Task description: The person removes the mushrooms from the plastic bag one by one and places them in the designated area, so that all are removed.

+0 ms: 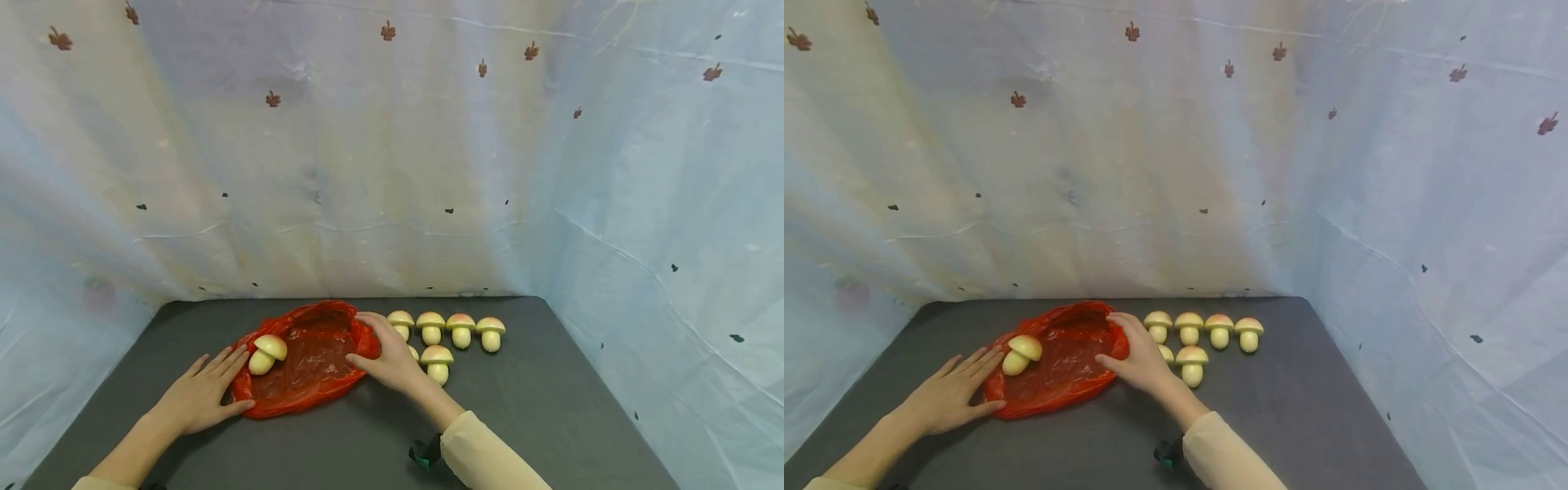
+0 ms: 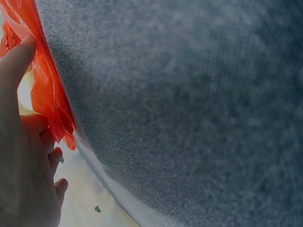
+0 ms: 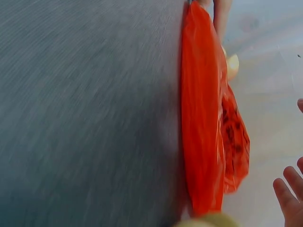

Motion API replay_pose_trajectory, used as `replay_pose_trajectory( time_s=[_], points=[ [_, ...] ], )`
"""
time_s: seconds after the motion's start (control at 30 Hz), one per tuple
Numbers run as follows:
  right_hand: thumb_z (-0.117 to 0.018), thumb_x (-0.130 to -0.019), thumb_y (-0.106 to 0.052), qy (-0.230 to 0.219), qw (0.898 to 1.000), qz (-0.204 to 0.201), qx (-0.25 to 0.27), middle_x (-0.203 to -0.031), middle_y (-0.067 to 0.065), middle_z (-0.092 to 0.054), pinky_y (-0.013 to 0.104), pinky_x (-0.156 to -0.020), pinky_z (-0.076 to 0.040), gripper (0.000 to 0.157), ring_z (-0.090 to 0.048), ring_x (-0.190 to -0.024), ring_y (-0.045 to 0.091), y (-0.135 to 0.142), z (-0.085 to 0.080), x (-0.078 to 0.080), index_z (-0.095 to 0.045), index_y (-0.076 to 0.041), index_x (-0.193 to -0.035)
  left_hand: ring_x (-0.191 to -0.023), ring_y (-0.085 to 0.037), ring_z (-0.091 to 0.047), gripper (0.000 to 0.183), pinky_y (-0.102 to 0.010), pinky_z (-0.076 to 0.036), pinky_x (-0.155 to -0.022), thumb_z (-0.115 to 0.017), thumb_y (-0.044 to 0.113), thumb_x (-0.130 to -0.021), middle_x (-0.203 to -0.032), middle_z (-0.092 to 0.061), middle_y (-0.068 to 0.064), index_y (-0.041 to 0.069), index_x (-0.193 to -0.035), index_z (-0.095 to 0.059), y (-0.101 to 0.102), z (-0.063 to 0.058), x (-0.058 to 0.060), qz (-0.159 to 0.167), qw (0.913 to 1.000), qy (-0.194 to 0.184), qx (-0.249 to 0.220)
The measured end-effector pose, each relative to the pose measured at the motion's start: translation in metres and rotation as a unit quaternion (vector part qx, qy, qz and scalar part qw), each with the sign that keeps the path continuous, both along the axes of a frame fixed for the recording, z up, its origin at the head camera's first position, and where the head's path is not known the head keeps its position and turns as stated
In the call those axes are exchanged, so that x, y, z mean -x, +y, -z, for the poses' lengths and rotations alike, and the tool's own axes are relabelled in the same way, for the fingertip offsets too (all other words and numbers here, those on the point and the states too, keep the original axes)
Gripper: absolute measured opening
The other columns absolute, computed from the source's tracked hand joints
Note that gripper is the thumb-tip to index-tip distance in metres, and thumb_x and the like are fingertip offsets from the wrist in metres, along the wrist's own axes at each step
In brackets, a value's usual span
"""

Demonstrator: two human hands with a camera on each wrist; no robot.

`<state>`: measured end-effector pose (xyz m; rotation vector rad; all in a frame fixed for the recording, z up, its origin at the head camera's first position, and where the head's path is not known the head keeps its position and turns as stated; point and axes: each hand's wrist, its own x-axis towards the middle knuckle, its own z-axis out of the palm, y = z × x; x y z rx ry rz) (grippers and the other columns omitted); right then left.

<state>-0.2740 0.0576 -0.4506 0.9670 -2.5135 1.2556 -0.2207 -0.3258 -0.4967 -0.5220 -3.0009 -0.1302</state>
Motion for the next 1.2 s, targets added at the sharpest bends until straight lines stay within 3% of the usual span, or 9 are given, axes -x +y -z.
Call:
replay_pose_trajectory(
  time_s=[0.23,0.57,1.2],
  points=[
    [-0.078,-0.096,-0.030,-0.003,1.000,-0.021,0.008,-0.159,0.005,-0.045,0.047,-0.113,-0.047,0.069,-0.048,-0.144,0.022,-0.037,0.003,0.003,-0.046,-0.019,-0.155,-0.149,-0.045,-0.037,0.105,-0.069,-0.025,-0.118,-0.060,0.077,-0.088,-0.163,-0.040,-0.020,0.003,-0.159,-0.041,-0.001,-0.002,0.001,-0.001,1.0000,-0.004,0.007],
    [-0.079,-0.095,-0.030,-0.007,0.999,-0.030,-0.015,-0.157,-0.001,-0.047,0.036,-0.116,-0.044,0.066,-0.047,-0.144,0.016,-0.085,0.014,0.008,-0.049,-0.017,-0.153,-0.149,-0.045,-0.037,0.105,-0.069,-0.026,-0.117,-0.059,0.078,-0.088,-0.163,-0.040,-0.020,0.003,-0.159,-0.041,-0.003,-0.002,0.002,-0.002,0.9999,-0.007,0.012],
    [-0.076,-0.096,-0.038,-0.039,0.995,-0.009,-0.088,-0.159,-0.004,-0.045,0.034,-0.116,-0.044,0.071,-0.046,-0.144,0.012,-0.144,0.042,0.007,-0.046,-0.017,-0.157,-0.147,-0.044,-0.040,0.101,-0.068,-0.027,-0.117,-0.060,0.076,-0.090,-0.162,-0.042,-0.019,0.002,-0.157,-0.044,-0.005,-0.002,-0.002,0.001,1.0000,-0.006,0.004]
  ],
)
